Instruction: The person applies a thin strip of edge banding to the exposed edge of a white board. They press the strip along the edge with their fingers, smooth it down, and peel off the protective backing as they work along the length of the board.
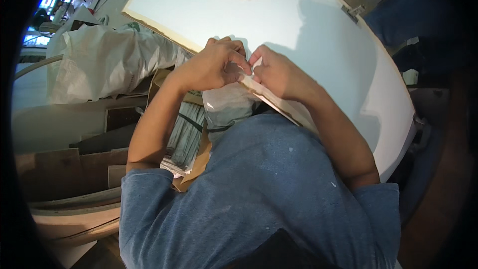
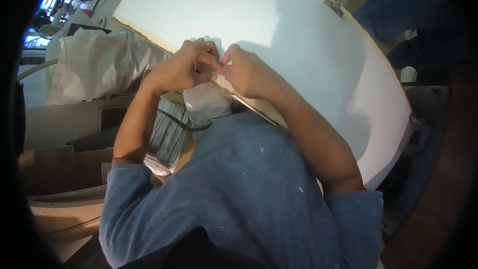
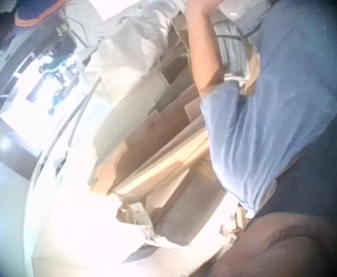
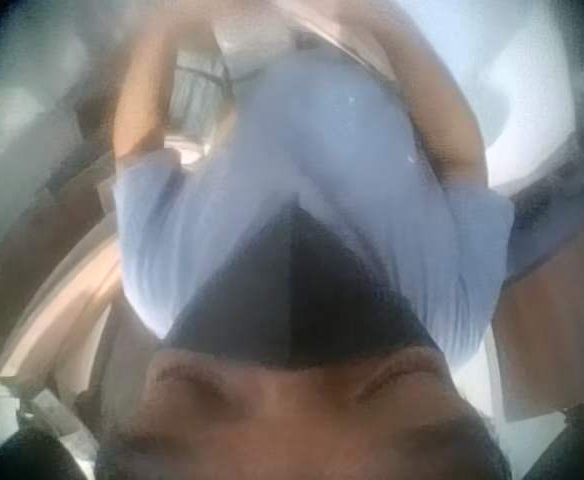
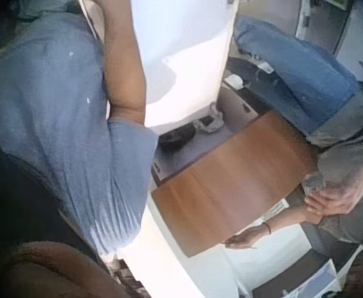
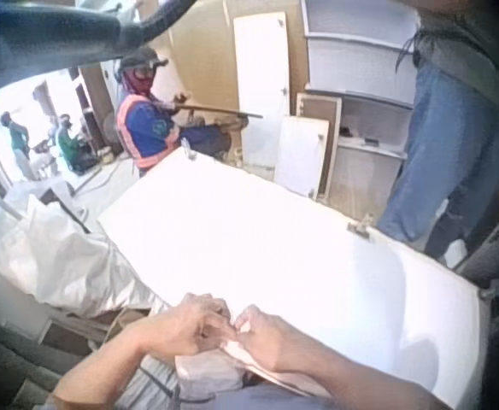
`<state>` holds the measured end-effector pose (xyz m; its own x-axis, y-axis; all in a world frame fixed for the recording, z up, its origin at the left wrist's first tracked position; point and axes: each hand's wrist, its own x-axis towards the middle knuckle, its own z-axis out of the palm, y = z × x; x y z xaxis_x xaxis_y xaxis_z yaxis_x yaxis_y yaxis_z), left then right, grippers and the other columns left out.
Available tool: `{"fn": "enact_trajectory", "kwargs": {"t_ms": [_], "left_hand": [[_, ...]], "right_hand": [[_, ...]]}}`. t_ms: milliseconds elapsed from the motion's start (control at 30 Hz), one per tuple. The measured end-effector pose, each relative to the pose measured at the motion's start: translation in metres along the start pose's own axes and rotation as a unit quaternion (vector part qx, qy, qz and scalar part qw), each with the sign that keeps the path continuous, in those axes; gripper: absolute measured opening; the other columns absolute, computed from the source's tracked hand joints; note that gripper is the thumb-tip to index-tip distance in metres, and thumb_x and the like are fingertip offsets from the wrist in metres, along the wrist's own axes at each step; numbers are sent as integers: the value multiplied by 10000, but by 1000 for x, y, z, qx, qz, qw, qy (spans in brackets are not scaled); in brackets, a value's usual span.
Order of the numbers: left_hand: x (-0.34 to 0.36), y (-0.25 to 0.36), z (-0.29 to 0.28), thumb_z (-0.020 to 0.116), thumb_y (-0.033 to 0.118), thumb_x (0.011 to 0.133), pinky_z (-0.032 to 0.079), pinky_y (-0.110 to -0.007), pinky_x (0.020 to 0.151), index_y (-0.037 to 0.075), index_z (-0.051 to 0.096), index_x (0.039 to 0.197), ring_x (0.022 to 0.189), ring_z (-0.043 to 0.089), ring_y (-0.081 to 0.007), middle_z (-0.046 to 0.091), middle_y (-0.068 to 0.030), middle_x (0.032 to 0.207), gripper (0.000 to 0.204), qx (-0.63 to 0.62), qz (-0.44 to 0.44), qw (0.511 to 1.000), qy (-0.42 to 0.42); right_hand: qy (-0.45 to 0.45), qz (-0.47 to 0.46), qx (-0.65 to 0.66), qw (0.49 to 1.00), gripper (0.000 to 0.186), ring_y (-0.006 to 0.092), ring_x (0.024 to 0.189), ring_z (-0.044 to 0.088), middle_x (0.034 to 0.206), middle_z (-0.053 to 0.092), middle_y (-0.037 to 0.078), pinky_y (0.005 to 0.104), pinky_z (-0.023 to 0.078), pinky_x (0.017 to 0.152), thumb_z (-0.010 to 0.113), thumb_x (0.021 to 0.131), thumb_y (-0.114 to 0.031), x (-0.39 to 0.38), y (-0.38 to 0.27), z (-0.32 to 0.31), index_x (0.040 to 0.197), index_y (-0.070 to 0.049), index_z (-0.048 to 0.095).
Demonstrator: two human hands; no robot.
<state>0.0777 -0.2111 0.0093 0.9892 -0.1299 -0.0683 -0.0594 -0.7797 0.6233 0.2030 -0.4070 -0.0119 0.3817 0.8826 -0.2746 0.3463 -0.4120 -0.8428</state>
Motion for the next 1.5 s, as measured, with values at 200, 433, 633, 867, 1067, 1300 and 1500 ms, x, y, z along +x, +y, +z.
{"fn": "enact_trajectory", "kwargs": {"t_ms": [200, 433, 633, 867, 1067, 1300, 1500], "left_hand": [[10, 0, -10, 773, 127, 854, 439, -406, 981, 138, 791, 956, 1070, 581, -235, 628, -11, 1053, 104, -15, -20, 995, -93], [17, 3, -21, 822, 120, 846, 498, -340, 955, 124, 790, 986, 1171, 564, -215, 631, 14, 1127, 144, 26, -18, 989, -144], [20, 4, -24, 838, 105, 823, 433, -406, 1054, 123, 777, 948, 1135, 571, -246, 622, -33, 1098, 140, -13, -29, 987, -155], [22, 2, -19, 844, 25, 752, 440, -366, 926, 35, 713, 905, 999, 552, -267, 579, -74, 981, 202, -54, -29, 989, -132], [16, -10, -15, 790, -98, 728, 427, -343, 902, 30, 671, 950, 963, 532, -253, 544, -72, 980, 282, -134, -5, 982, -133], [21, -11, -17, 793, -106, 745, 421, -342, 902, 41, 643, 912, 956, 507, -245, 499, -64, 961, 269, -88, 7, 986, -141], [19, -10, -14, 770, -133, 761, 426, -361, 899, 66, 640, 989, 949, 495, -251, 532, -61, 953, 330, -107, 47, 984, -134]], "right_hand": [[-23, 15, 33, 999, 296, 272, 892, 713, 962, 753, 165, 387, 546, 819, 554, 1013, -172, 1, -2, -6, 1244, 6, 607], [40, 21, 82, 996, 277, 211, 847, 703, 929, 775, 150, 370, 544, 796, 529, 1021, -123, -8, -4, -1, 1255, 1, 609], [149, 19, 49, 987, 238, 151, 860, 670, 938, 760, 89, 330, 524, 775, 613, 997, -127, -55, 27, -48, 1189, -7, 687], [199, 161, -59, 965, 369, 204, 1017, 673, 1088, 704, 98, 342, 545, 1016, 732, 908, -40, -218, 90, -37, 1276, -29, 751], [289, 74, -141, 944, 555, 260, 1169, 608, 1222, 650, 64, 396, 491, 1043, 817, 865, -101, -265, 96, 30, 1408, -178, 739], [337, 37, -171, 925, 296, 223, 1175, 604, 1223, 661, 55, 412, 449, 1074, 752, 966, -219, -224, 88, 61, 1243, -116, 774], [286, 46, -122, 949, 120, 228, 1194, 605, 1145, 664, 61, 418, 436, 1083, 639, 1026, -160, -224, 79, 48, 1046, -98, 740]]}}
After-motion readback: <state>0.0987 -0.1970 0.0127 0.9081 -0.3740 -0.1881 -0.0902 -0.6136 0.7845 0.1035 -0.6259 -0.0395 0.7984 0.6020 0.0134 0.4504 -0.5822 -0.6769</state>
